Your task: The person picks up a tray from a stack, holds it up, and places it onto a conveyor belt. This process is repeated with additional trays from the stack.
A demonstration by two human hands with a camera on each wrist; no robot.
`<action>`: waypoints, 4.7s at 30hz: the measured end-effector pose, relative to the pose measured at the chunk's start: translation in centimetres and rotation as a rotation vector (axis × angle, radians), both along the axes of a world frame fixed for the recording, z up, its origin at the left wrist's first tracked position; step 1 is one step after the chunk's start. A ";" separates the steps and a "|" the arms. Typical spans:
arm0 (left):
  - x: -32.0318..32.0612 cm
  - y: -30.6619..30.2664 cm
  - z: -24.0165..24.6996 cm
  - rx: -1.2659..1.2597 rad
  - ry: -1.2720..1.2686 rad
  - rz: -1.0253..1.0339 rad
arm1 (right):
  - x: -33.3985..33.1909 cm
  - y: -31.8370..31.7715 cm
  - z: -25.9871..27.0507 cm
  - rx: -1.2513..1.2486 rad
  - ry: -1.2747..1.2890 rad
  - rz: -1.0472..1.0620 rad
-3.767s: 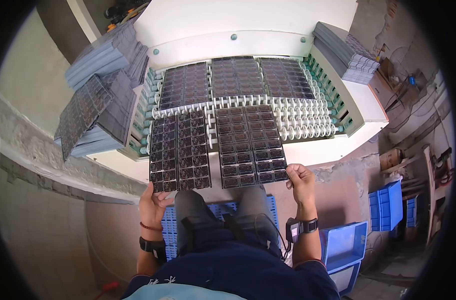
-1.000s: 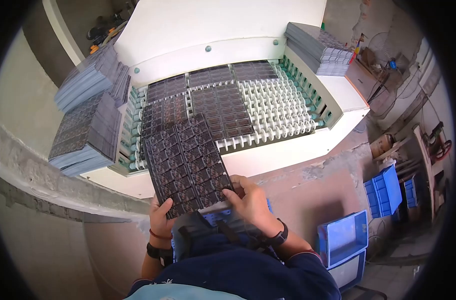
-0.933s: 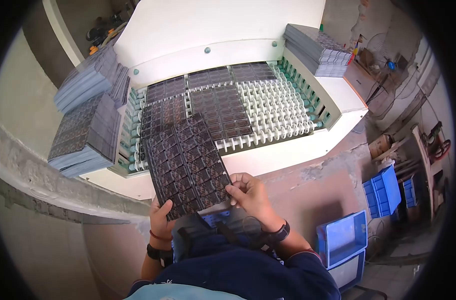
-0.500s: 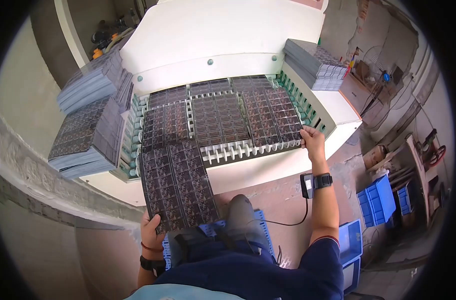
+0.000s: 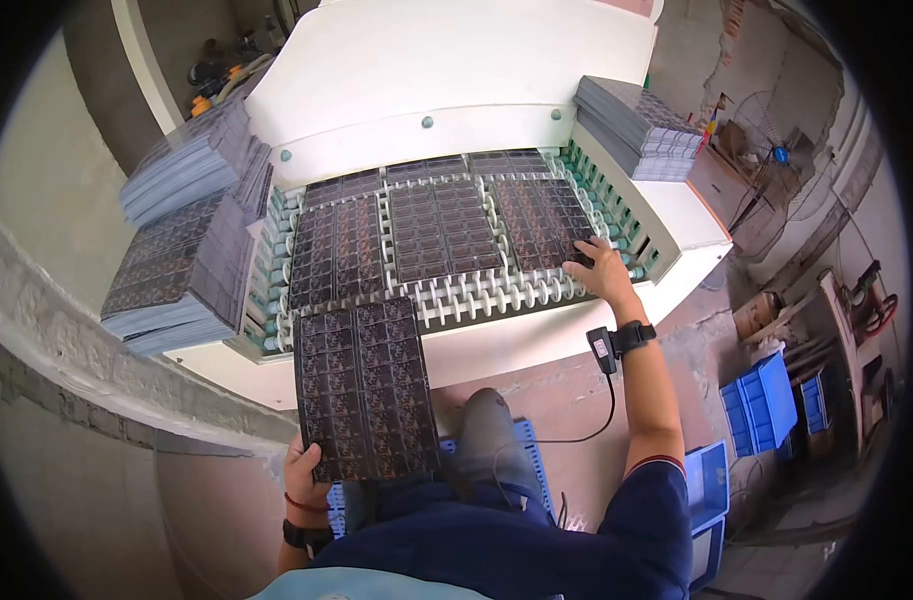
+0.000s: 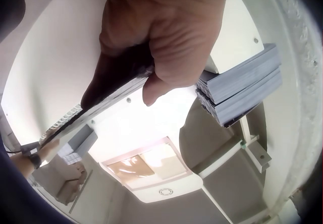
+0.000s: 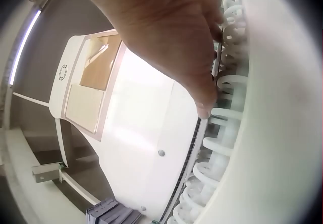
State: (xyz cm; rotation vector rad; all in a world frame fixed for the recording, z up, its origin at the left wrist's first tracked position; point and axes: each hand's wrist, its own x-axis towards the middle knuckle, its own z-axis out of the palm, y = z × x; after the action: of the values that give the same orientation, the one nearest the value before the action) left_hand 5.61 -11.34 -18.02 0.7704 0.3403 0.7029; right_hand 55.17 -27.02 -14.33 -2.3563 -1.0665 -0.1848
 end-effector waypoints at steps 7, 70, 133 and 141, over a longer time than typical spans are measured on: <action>0.5 -0.6 0.9 -0.102 0.031 0.070 | -4.7 0.3 3.5 0.113 -0.064 0.080; 3.3 6.4 2.4 -0.141 0.156 0.176 | -16.9 -3.1 -2.4 0.804 1.269 0.070; -1.5 12.7 16.2 1.734 0.878 1.256 | -14.0 -9.7 -1.7 1.178 1.045 0.094; -5.6 13.2 14.2 1.084 0.454 1.228 | -12.8 -9.0 -3.2 1.176 1.112 0.226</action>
State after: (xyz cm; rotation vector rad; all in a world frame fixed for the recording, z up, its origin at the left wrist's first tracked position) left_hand -0.03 1.90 -3.78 1.7856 0.8981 1.9493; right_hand 42.42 -36.07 -17.52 -0.9497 -0.3981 0.4352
